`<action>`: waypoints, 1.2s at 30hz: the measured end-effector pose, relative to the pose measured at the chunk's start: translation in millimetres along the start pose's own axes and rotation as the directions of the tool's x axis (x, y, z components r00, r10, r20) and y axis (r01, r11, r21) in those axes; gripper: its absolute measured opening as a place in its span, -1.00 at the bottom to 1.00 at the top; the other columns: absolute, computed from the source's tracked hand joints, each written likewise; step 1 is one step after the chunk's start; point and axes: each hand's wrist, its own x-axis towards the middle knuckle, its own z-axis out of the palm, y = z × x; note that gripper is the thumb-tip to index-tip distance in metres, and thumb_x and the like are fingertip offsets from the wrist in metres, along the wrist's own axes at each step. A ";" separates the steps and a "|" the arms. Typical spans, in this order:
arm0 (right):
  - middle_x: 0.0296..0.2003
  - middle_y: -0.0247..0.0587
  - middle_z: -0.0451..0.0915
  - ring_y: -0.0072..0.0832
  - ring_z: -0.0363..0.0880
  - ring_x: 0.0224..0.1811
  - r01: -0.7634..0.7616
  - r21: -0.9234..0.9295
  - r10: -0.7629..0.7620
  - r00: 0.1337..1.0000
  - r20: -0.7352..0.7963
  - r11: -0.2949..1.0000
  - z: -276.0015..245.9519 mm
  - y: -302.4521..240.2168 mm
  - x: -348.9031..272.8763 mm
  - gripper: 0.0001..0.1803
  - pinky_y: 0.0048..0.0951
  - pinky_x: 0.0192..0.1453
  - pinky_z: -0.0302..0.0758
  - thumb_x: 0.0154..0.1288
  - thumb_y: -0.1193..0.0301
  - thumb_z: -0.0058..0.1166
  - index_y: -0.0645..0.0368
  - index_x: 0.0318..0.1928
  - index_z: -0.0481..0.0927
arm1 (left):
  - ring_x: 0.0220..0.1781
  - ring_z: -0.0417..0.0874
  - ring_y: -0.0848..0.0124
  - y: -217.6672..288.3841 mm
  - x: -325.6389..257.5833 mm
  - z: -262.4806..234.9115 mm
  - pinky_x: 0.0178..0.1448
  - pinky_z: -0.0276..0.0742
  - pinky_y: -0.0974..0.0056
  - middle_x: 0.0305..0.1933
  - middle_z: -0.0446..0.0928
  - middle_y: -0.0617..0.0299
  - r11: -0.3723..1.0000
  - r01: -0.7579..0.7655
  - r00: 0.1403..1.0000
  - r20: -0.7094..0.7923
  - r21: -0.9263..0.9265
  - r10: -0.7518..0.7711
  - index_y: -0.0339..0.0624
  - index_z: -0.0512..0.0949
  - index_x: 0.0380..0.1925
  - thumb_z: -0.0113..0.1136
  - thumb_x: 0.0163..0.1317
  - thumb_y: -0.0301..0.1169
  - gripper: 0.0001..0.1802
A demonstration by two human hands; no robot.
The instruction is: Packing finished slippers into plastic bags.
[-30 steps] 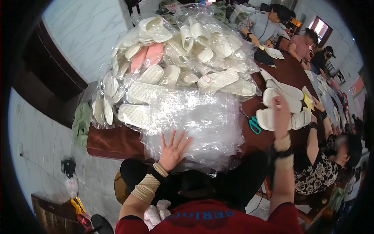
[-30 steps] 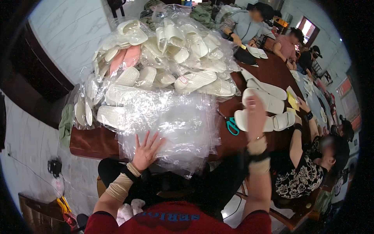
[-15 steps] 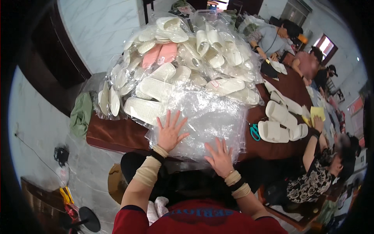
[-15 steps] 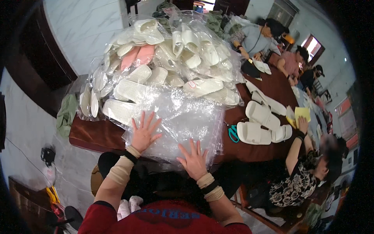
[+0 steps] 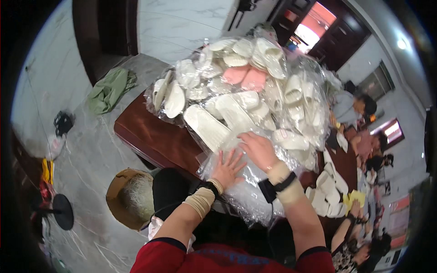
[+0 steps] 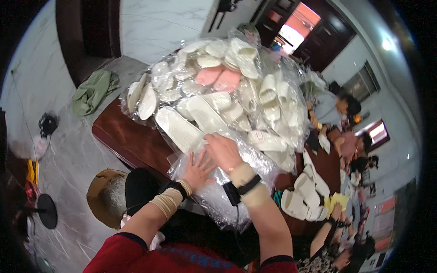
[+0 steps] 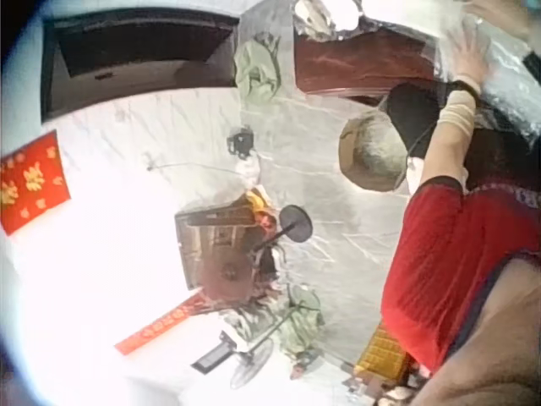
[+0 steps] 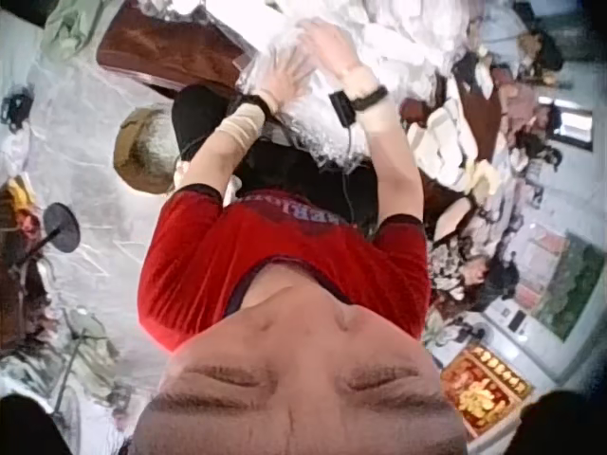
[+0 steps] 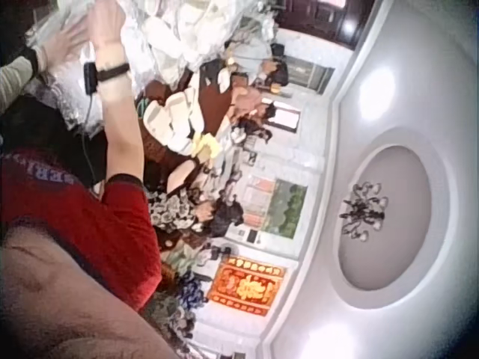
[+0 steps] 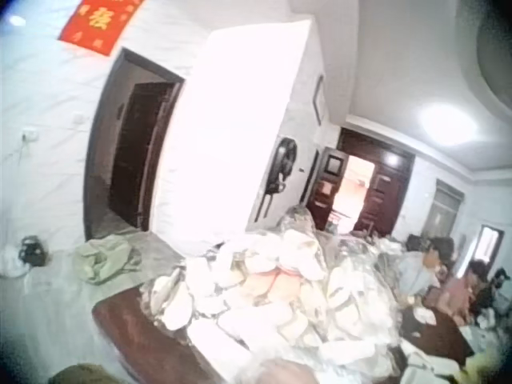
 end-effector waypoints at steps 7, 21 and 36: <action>0.04 -0.14 0.59 -0.15 0.55 0.13 0.080 -0.286 -0.086 0.996 -0.008 0.955 142.0 -85.3 140.7 -0.17 -0.12 0.11 0.58 0.20 0.10 0.39 0.15 0.40 0.40 | 0.78 -0.24 0.02 -14.0 -11.7 23.4 0.63 -0.48 -0.54 0.73 0.06 0.24 0.996 0.018 1.000 -0.009 -0.091 -0.019 0.27 0.23 0.60 -0.14 0.48 0.26 -0.23; -0.31 -0.02 0.62 -0.20 0.65 -0.34 -0.243 0.288 0.372 0.708 -0.600 0.926 -32.3 13.2 112.8 -0.16 -0.25 -0.24 0.57 0.22 0.50 0.18 0.24 0.50 0.17 | 0.78 -0.23 0.00 -18.0 -17.3 5.5 0.59 -0.48 -0.63 0.73 0.03 0.22 0.997 0.039 0.996 -0.081 -0.065 -0.044 0.33 0.27 0.57 -0.13 0.46 0.31 -0.23; -0.49 -0.21 0.65 -0.47 0.62 -0.53 -0.511 0.860 0.904 0.371 0.210 0.011 47.9 -15.1 -349.4 -0.75 -0.43 -0.42 0.59 0.47 0.45 0.14 0.29 0.07 0.62 | 0.77 -0.19 0.06 5.5 1.9 44.9 0.62 -0.76 -0.51 0.65 0.26 0.34 0.955 0.017 1.000 0.016 -0.296 -0.013 0.19 0.29 0.57 0.08 0.23 0.32 -0.05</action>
